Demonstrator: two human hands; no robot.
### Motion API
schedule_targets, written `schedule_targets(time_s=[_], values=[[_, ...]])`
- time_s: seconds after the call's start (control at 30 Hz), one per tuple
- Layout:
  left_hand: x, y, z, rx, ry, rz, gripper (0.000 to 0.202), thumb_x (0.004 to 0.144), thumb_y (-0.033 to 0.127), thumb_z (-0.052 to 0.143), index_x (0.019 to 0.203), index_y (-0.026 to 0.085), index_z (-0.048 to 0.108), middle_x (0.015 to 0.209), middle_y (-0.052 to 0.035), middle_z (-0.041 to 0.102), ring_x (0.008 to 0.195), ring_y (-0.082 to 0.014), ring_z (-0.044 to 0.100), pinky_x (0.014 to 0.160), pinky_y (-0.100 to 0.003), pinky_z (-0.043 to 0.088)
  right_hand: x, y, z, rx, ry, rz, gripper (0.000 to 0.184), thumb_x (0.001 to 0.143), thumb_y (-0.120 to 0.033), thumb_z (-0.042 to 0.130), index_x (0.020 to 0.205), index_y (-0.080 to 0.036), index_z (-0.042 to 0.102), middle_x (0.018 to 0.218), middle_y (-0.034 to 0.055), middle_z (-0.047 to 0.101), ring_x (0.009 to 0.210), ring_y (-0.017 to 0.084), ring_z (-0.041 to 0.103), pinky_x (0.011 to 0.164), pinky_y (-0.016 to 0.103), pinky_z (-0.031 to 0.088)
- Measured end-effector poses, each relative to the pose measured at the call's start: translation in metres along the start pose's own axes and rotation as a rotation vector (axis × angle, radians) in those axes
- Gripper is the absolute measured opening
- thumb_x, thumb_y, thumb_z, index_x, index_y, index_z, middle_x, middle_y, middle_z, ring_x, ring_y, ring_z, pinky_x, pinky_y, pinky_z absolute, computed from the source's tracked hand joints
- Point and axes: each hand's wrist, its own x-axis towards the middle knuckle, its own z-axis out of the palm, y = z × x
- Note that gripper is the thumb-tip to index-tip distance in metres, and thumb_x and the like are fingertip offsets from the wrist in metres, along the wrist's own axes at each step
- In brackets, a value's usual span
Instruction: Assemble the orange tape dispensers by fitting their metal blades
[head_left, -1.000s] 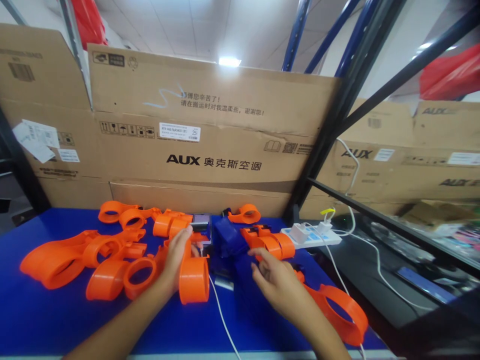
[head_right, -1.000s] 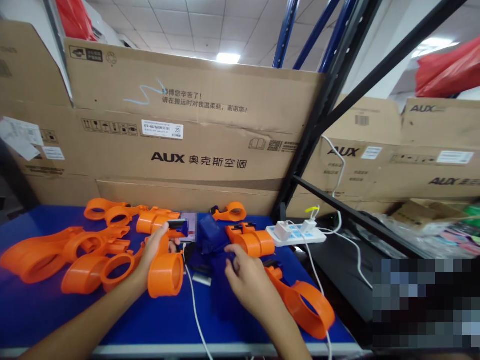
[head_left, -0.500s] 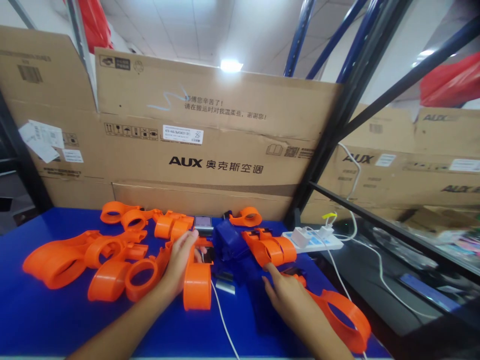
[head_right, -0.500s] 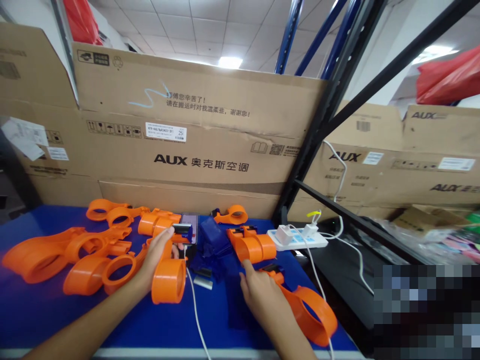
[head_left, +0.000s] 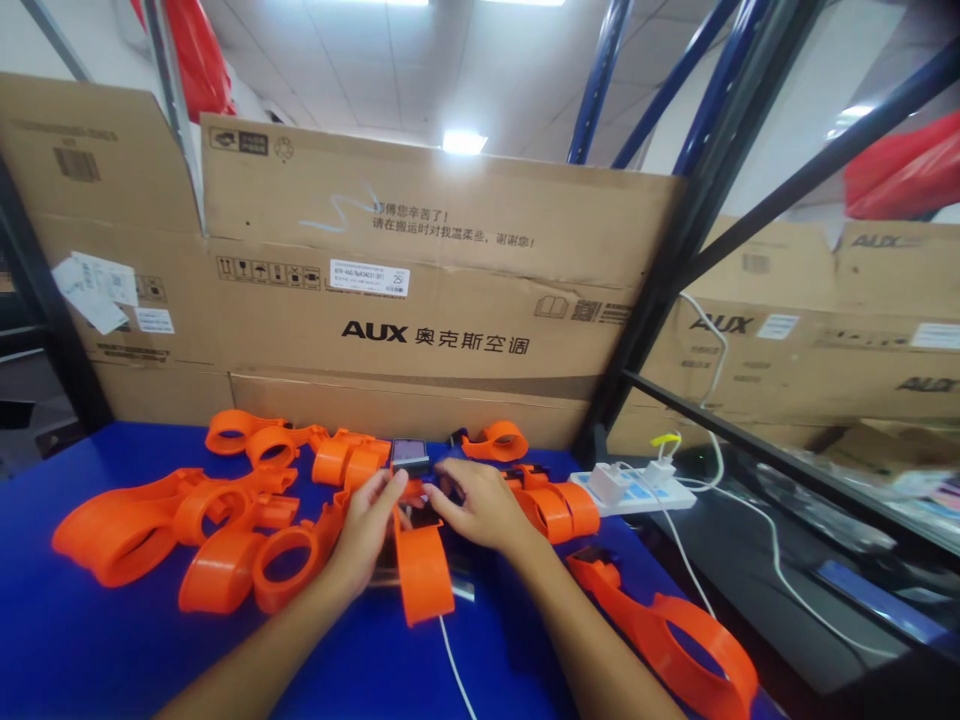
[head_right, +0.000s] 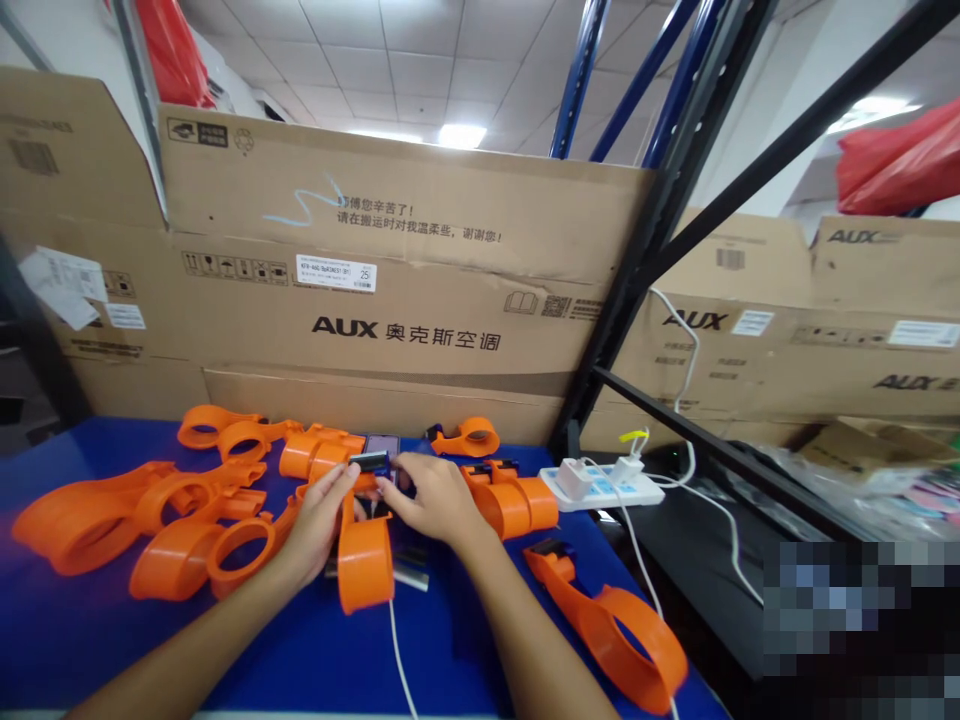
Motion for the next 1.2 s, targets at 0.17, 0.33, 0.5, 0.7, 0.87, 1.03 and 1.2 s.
schedule_targets(time_s=[0.17, 0.33, 0.5, 0.7, 0.87, 1.03, 1.2], values=[[-0.001, -0.002, 0.0, 0.054, -0.096, -0.044, 0.049, 0.078, 0.058, 0.075, 0.108, 0.019, 0.068, 0.083, -0.0036, 0.073, 0.05, -0.0129, 0.061, 0.047, -0.023, 0.045, -0.012, 0.0, 0.014, -0.14, 0.054, -0.021, 0.023, 0.094, -0.034, 0.056, 0.077, -0.019, 0.058, 0.071, 0.0026, 0.062, 0.064, 0.015, 0.051, 0.06, 0.026, 0.03], [-0.007, -0.001, 0.004, 0.108, -0.143, -0.057, 0.05, 0.08, 0.059, 0.074, 0.107, 0.018, 0.065, 0.075, -0.0046, 0.072, 0.047, -0.0145, 0.061, 0.044, -0.024, 0.044, -0.022, -0.003, 0.022, -0.241, 0.089, -0.068, 0.015, 0.09, -0.027, 0.056, 0.079, -0.019, 0.057, 0.071, 0.0028, 0.059, 0.065, 0.015, 0.049, 0.06, 0.027, 0.028], [-0.011, -0.005, 0.007, 0.121, -0.175, -0.061, 0.045, 0.081, 0.059, 0.073, 0.097, 0.019, 0.061, 0.061, 0.0001, 0.065, 0.044, -0.0152, 0.059, 0.043, -0.024, 0.044, -0.027, 0.001, 0.03, -0.302, 0.13, -0.142, 0.01, 0.086, -0.022, 0.053, 0.076, -0.02, 0.052, 0.069, 0.0014, 0.054, 0.063, 0.016, 0.043, 0.061, 0.028, 0.028], [-0.01, -0.007, 0.004, 0.115, -0.21, -0.02, 0.041, 0.083, 0.058, 0.07, 0.086, 0.02, 0.056, 0.052, 0.0082, 0.049, 0.041, -0.01, 0.049, 0.046, -0.022, 0.045, -0.028, 0.004, 0.035, -0.331, 0.191, -0.199, 0.007, 0.086, -0.02, 0.047, 0.079, -0.021, 0.049, 0.069, 0.001, 0.051, 0.063, 0.017, 0.041, 0.06, 0.029, 0.028], [-0.009, -0.006, 0.003, 0.123, -0.217, -0.024, 0.042, 0.082, 0.058, 0.071, 0.088, 0.02, 0.056, 0.052, 0.0093, 0.046, 0.041, -0.009, 0.045, 0.045, -0.021, 0.045, -0.028, 0.005, 0.036, -0.333, 0.192, -0.21, 0.008, 0.086, -0.02, 0.045, 0.079, -0.021, 0.048, 0.07, 0.0014, 0.051, 0.064, 0.018, 0.043, 0.06, 0.029, 0.029], [-0.008, -0.008, 0.002, 0.098, -0.23, -0.044, 0.041, 0.082, 0.057, 0.072, 0.089, 0.02, 0.056, 0.051, 0.0094, 0.045, 0.041, -0.0087, 0.044, 0.046, -0.02, 0.043, -0.029, 0.005, 0.036, -0.25, 0.205, -0.186, 0.009, 0.087, -0.021, 0.049, 0.078, -0.022, 0.049, 0.069, 0.0009, 0.054, 0.062, 0.016, 0.046, 0.058, 0.028, 0.031], [-0.007, -0.005, 0.002, -0.135, -0.175, -0.153, 0.038, 0.083, 0.054, 0.074, 0.091, 0.021, 0.056, 0.054, 0.006, 0.054, 0.044, -0.0095, 0.05, 0.048, -0.02, 0.042, -0.028, 0.009, 0.031, -0.104, 0.143, -0.146, 0.014, 0.097, -0.031, 0.055, 0.095, -0.019, 0.061, 0.083, 0.005, 0.067, 0.071, 0.017, 0.06, 0.063, 0.027, 0.045]])
